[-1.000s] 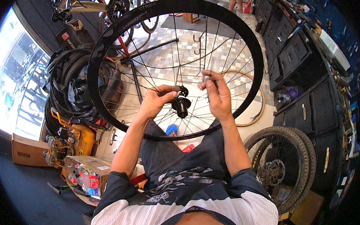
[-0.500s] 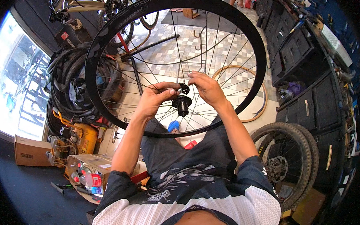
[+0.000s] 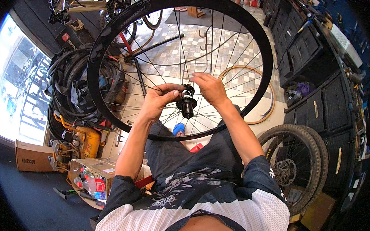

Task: The person laces a bicycle wheel by threading spokes through the rim and hub, then secures them with nipples. The person works methodically around the wheel, inserting each spoke and tightening it by hand.

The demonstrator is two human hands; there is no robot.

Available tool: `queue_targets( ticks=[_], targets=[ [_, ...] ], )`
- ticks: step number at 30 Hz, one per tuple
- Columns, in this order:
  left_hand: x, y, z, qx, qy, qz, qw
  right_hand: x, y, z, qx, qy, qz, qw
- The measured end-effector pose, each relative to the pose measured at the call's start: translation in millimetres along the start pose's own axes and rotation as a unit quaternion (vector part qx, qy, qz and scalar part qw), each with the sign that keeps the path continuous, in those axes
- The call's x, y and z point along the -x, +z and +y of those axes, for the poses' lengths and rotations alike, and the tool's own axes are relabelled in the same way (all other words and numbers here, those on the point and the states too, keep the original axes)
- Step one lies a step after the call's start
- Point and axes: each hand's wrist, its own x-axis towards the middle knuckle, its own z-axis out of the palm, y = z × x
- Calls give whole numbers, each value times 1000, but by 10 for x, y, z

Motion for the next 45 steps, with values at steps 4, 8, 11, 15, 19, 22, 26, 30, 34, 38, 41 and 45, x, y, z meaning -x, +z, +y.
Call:
queue_targets(
  ticks=[4,8,11,15,19,22,26,30,34,38,41,45],
  targets=[
    [12,20,22,-2,0,1,1000,-1,-6,-27,-2,-2,-4,1000],
    [2,32,28,-2,3,3,1000,12,-11,-18,-22,-12,-2,1000],
    [-26,17,5,-1,0,1,1000,8,-24,-42,-72,15,-13,997],
    [-27,-13,-16,-4,8,2,1000,70,-173,-223,-147,35,-7,988],
    [-55,-22,-24,-7,12,-6,1000,246,-362,-438,-194,53,-1,980],
    [-68,-40,-52,1,9,-1,1000,329,-386,-550,-209,56,14,976],
    [-81,-27,-52,22,18,9,1000,355,-457,-595,-106,-43,8,993],
    [-104,-48,-68,36,28,21,999,336,-502,-610,-64,-88,33,993],
    [-124,-13,-57,55,28,34,998,305,-642,-695,-50,-142,34,988],
    [-175,-27,-58,41,10,51,998,392,-703,-803,-81,-166,13,983],
    [-212,-42,-66,39,-2,56,998,373,-813,-912,-108,-171,5,979],
    [-234,-54,-62,37,-10,44,998,347,-841,-961,-125,-184,-8,975]
  ],
)
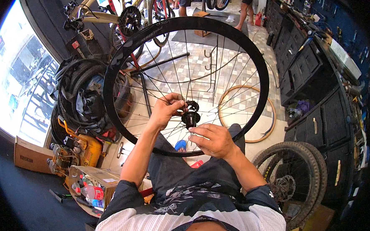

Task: The person laces a bicycle wheel by threading spokes through the rim and hub, then secures them with nipples. The person works methodically around the wheel, inserting each spoke and tightening it by hand.

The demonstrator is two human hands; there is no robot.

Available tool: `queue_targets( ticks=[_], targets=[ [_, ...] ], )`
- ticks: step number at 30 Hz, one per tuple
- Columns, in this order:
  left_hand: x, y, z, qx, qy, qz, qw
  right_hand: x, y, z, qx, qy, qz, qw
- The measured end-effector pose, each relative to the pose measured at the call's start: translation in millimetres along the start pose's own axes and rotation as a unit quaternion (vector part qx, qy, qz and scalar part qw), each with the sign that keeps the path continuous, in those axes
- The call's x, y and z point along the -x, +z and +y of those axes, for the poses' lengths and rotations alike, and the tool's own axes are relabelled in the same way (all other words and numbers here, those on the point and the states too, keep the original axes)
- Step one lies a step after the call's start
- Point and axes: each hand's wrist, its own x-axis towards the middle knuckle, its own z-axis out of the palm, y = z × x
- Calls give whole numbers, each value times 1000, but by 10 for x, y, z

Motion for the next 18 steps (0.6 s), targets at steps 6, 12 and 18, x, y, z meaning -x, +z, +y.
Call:
queue_targets(
  ticks=[6,12,18],
  targets=[
    [20,6,12,-30,28,-43,998,-18,129,-29,-22,18,13,1000],
    [30,-12,16,-60,39,-70,995,-44,193,-68,-30,9,-13,999],
    [6,-23,-16,-66,39,-77,994,-60,227,-78,-32,-12,-41,999]
  ],
)
